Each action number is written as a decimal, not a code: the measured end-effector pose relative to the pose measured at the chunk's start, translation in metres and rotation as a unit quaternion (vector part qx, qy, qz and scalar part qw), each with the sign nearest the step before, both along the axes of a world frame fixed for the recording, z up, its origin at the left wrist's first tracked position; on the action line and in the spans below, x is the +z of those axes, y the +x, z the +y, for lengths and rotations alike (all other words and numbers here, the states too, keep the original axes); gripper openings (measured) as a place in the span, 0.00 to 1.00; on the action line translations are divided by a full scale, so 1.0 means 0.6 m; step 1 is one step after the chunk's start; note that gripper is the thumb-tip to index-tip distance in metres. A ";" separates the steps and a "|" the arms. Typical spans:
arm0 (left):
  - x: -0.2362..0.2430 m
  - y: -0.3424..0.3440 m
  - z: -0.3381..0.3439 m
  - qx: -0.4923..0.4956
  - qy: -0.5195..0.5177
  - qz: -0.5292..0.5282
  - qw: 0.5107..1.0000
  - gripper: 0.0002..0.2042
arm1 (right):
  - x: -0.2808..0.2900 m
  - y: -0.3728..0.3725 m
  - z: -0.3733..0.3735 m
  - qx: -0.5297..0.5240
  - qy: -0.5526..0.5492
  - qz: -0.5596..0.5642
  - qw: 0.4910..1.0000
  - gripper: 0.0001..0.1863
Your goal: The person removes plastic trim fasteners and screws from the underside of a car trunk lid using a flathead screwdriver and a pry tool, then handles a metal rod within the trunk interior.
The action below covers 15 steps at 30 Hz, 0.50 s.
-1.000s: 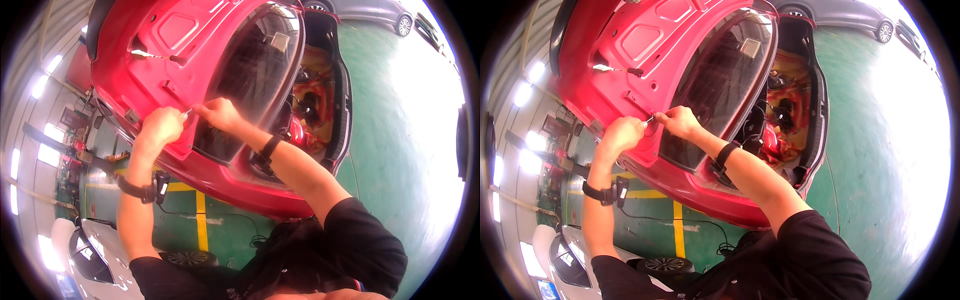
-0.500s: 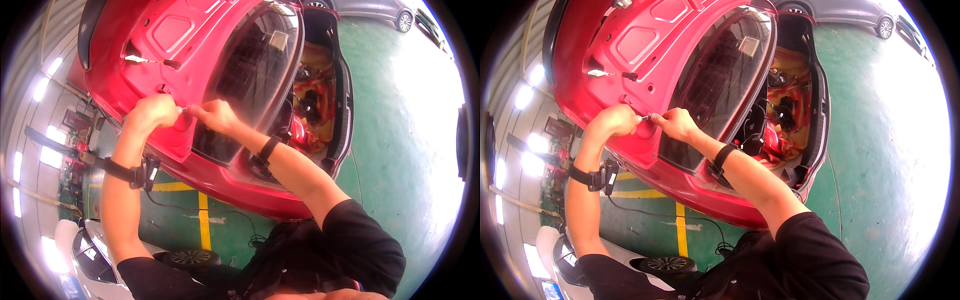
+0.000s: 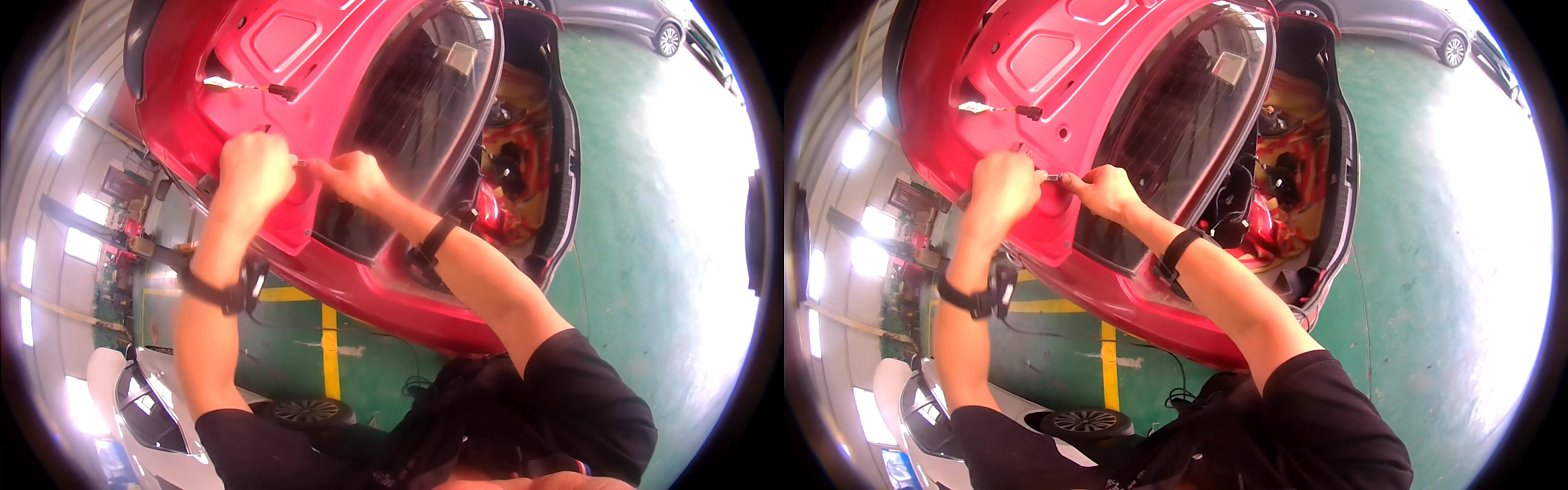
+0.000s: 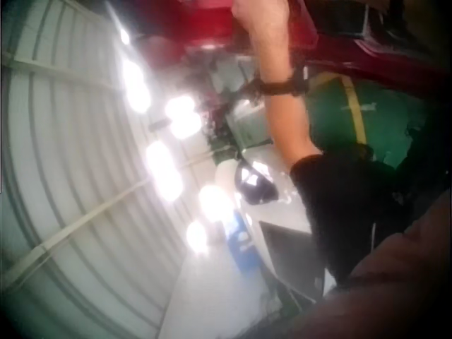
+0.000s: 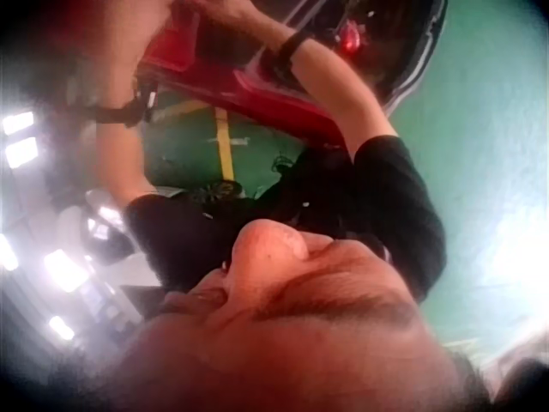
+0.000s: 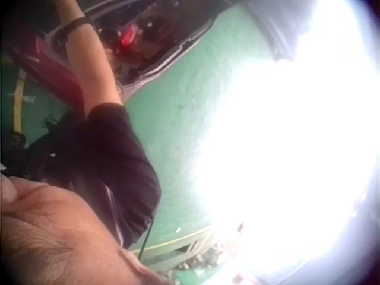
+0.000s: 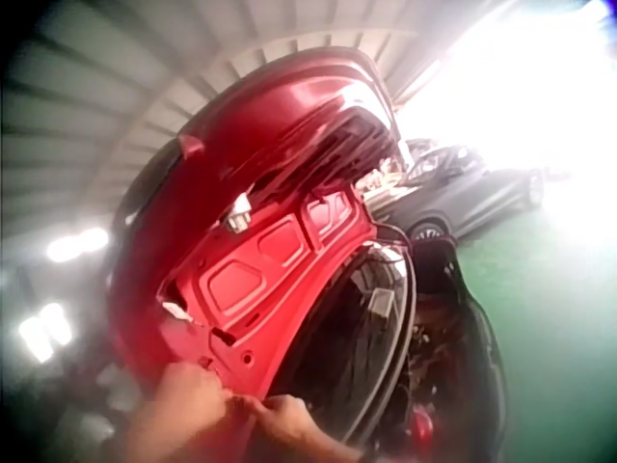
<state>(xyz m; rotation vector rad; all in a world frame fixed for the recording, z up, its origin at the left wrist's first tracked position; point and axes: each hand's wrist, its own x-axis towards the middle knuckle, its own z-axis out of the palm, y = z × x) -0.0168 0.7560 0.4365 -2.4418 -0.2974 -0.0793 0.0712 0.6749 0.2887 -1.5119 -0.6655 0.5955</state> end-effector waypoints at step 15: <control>-0.250 -0.096 0.000 0.015 -0.259 -0.391 0.883 0.08 | -0.009 -0.008 0.005 0.002 0.010 -0.017 1.000 0.34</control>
